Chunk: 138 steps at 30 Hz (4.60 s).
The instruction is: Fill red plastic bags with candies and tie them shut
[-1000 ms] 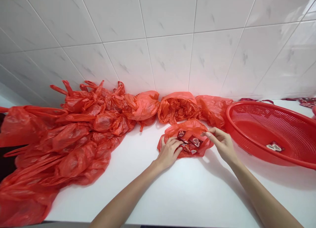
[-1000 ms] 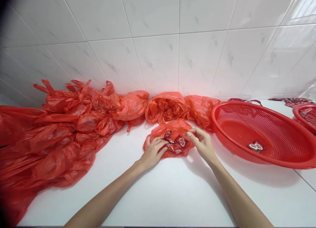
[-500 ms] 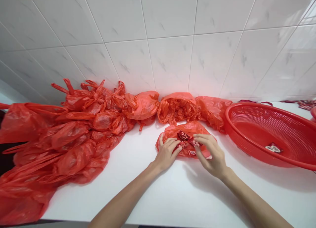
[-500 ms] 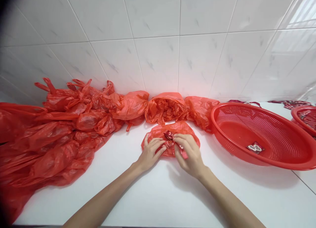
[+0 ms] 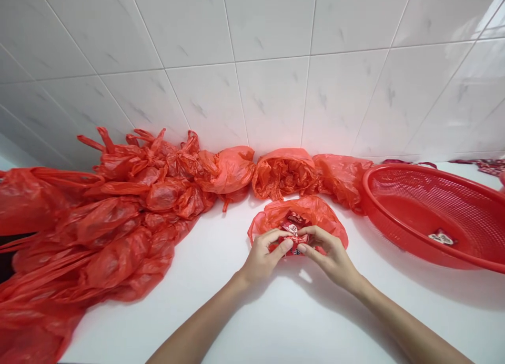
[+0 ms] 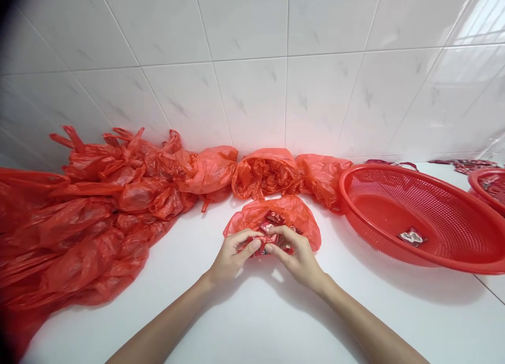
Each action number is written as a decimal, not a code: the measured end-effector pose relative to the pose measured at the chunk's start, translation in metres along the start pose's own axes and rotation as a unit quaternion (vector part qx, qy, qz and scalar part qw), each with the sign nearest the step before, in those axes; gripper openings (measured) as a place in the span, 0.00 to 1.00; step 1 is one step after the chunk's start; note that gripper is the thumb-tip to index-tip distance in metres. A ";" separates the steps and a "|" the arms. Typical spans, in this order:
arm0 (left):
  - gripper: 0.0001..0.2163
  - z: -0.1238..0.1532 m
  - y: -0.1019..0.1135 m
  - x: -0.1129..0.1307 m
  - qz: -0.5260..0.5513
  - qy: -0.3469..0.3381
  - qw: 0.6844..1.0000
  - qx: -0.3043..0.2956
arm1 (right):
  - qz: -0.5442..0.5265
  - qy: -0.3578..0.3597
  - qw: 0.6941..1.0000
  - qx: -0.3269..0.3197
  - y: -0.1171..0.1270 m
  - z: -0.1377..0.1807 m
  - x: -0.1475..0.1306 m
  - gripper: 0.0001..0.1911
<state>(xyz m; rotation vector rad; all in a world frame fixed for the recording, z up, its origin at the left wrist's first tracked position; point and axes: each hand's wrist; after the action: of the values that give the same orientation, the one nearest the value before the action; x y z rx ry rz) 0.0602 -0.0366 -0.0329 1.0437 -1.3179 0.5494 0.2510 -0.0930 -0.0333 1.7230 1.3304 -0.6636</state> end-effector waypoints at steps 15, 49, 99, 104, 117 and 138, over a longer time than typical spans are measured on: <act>0.20 0.009 -0.007 0.010 0.168 0.103 0.980 0.014 | -0.091 -0.006 0.991 0.094 -0.005 0.006 -0.006 0.10; 0.09 0.004 0.009 0.027 0.312 0.212 0.926 -0.017 | 0.222 0.359 0.903 0.081 -0.004 0.005 -0.003 0.15; 0.10 0.014 0.002 0.016 0.016 -0.070 0.994 0.079 | -0.147 0.027 0.986 0.074 0.000 0.000 -0.007 0.13; 0.12 0.015 0.000 0.017 0.022 -0.094 0.993 0.069 | -0.114 0.052 0.988 0.085 0.000 0.002 -0.008 0.11; 0.13 0.017 -0.002 0.012 0.032 -0.105 0.992 0.054 | -0.027 0.091 0.993 0.071 0.003 0.005 -0.009 0.10; 0.10 0.012 -0.001 0.007 0.076 -0.134 0.988 0.028 | -0.026 0.167 0.983 0.070 0.008 0.001 -0.011 0.09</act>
<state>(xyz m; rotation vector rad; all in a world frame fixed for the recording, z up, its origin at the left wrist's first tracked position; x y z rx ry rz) 0.0567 -0.0492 -0.0271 1.0975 -1.6376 0.5771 0.2553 -0.1002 -0.0230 1.9827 1.5948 -0.5207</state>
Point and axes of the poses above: each hand's wrist, its own z-axis away from the middle knuckle, its own y-axis out of the back of the hand, x = y × z, and after that the axes turned 12 degrees about y, right-handed
